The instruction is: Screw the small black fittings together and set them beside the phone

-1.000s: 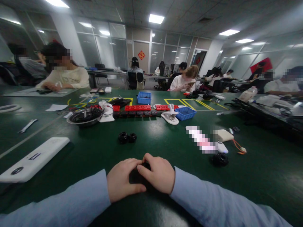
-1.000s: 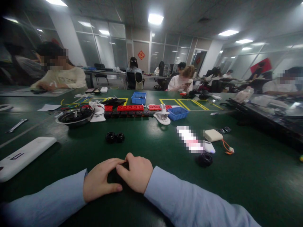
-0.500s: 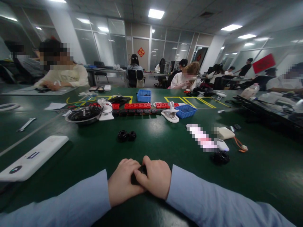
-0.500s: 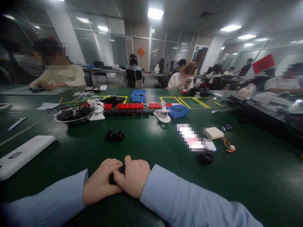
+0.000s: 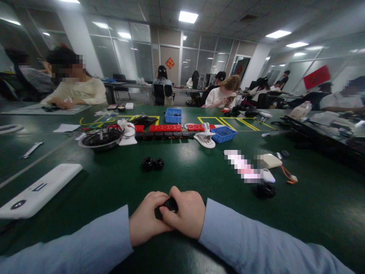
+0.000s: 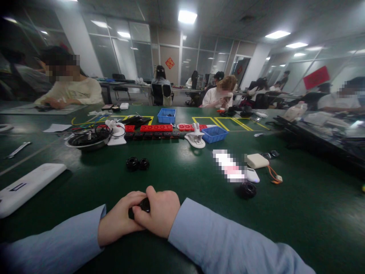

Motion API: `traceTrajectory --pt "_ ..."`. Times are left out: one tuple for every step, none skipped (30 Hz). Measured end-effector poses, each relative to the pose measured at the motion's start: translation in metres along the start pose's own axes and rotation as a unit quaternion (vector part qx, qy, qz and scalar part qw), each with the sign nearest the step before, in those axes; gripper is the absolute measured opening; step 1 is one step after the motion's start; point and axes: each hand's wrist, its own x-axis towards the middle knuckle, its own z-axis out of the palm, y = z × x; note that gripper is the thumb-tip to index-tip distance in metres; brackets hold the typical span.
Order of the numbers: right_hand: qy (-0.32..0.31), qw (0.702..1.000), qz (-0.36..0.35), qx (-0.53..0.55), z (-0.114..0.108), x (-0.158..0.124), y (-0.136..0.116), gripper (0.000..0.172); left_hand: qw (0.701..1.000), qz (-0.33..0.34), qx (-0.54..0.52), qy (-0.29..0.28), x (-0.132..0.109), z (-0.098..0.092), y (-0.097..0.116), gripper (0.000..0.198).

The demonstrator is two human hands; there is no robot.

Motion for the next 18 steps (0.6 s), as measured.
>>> traceTrajectory --pt "0.003 1.000 -0.005 0.002 0.000 0.000 0.000 0.028 1.000 0.003 -0.005 -0.003 0.000 0.000 -0.001 0.022" --pt "0.009 1.000 -0.013 0.005 0.000 -0.001 0.001 0.028 1.000 0.006 -0.011 -0.006 0.000 0.000 -0.001 0.022" --pt "0.016 1.000 -0.022 0.009 0.001 -0.001 0.001 0.028 1.000 0.009 -0.016 -0.010 0.000 0.000 -0.002 0.022" --pt "0.024 0.999 -0.034 0.012 0.002 -0.001 0.003 0.027 1.000 0.012 -0.024 -0.016 0.001 -0.001 -0.003 0.023" --pt "0.031 0.998 -0.049 0.015 0.003 -0.002 0.004 0.027 0.999 0.016 -0.035 -0.025 0.001 -0.002 -0.004 0.025" --pt "0.036 0.997 -0.066 0.018 0.004 -0.002 0.006 0.027 0.998 0.021 -0.047 -0.038 0.002 -0.003 -0.006 0.028" --pt "0.039 0.995 -0.086 0.023 0.005 -0.002 0.008 0.027 0.996 0.029 -0.058 -0.055 0.003 -0.004 -0.007 0.031" --pt "0.042 0.993 -0.109 0.030 0.006 -0.003 0.009 0.027 0.994 0.039 -0.070 -0.077 0.004 -0.006 -0.008 0.034" --pt "0.044 0.989 -0.133 0.040 0.007 -0.003 0.010 0.028 0.990 0.053 -0.083 -0.098 0.004 -0.008 -0.009 0.037" --pt "0.046 0.985 -0.156 0.052 0.007 -0.004 0.011 0.029 0.986 0.067 -0.097 -0.116 0.004 -0.009 -0.009 0.038" --pt "0.047 0.981 -0.178 0.066 0.007 -0.005 0.011 0.030 0.981 0.080 -0.114 -0.133 0.004 -0.010 -0.009 0.039" --pt "0.046 0.976 -0.196 0.080 0.007 -0.007 0.010 0.032 0.976 0.091 -0.135 -0.146 0.004 -0.011 -0.008 0.039" --pt "0.043 0.972 -0.211 0.093 0.006 -0.010 0.009 0.033 0.969 0.101 -0.157 -0.162 0.002 -0.012 -0.006 0.040" --pt "0.038 0.969 -0.225 0.101 0.006 -0.013 0.007 0.033 0.962 0.110 -0.175 -0.179 0.000 -0.012 -0.004 0.040" --pt "0.028 0.964 -0.242 0.105 0.006 -0.017 0.005 0.032 0.954 0.118 -0.190 -0.197 -0.003 -0.012 -0.001 0.040" --pt "0.016 0.959 -0.264 0.104 0.007 -0.022 0.003 0.028 0.945 0.128 -0.201 -0.226 -0.006 -0.012 0.002 0.039" --pt "0.004 0.952 -0.289 0.102 0.009 -0.027 0.001 0.024 0.936 0.138 -0.212 -0.246 -0.010 -0.011 0.004 0.038" --pt "-0.008 0.946 -0.309 0.101 0.012 -0.033 -0.001 0.020 0.926 0.148 -0.225 -0.266 -0.014 -0.010 0.006 0.037"
